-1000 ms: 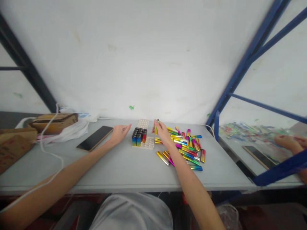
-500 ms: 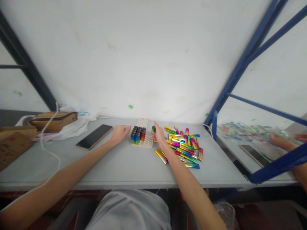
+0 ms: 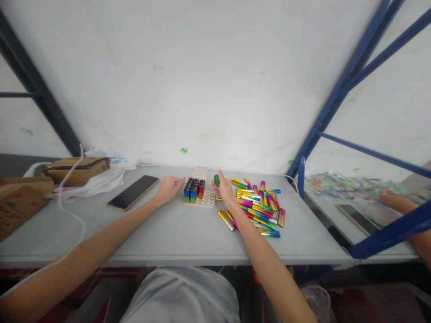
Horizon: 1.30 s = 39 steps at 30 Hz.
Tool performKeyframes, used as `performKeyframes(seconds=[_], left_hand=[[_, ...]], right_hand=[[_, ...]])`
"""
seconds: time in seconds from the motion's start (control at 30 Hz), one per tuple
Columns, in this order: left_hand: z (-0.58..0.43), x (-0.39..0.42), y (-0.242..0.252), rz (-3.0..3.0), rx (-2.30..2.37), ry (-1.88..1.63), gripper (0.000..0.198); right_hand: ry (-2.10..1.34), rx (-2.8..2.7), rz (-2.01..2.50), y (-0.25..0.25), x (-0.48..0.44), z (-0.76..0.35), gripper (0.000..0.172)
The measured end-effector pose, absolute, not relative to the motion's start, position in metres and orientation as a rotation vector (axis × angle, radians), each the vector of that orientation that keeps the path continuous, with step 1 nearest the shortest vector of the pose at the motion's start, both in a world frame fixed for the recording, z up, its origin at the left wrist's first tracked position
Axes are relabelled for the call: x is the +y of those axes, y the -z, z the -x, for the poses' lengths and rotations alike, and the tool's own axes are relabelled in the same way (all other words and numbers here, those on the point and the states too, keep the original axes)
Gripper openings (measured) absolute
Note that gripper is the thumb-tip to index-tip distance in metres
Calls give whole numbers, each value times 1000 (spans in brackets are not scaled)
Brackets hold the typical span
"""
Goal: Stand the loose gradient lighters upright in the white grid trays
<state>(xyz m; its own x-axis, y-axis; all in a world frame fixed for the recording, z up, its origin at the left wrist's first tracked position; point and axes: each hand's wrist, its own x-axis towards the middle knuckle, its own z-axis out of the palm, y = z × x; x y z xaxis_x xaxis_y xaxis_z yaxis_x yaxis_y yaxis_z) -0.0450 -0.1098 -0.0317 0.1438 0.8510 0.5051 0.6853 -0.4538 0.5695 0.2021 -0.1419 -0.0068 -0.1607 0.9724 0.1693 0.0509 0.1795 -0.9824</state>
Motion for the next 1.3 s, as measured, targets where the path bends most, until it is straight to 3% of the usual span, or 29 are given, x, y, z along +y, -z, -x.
performKeyframes(seconds=[0.13, 0.37, 0.77, 0.97, 1.2, 1.3], left_hand=[[44, -110, 30, -2205, 1518, -1187, 49], [43, -111, 30, -2199, 1509, -1172, 49], [42, -113, 28, -2185, 1496, -1182, 52], [43, -111, 31, -2188, 1505, -1174, 51], [42, -112, 31, -2206, 1499, -1154, 50], [42, -112, 30, -2206, 1502, -1142, 51]], right_hand=[[-1117, -1441, 949, 3, -145, -203, 65], [-635, -1753, 909, 0, -153, -204, 42], [-655, -1984, 948, 3, -160, -203, 29], [-675, -2019, 914, 4, -157, -206, 32], [-334, -2065, 1143, -12, -143, -258, 25], [-338, -2250, 1271, -15, -142, -284, 17]])
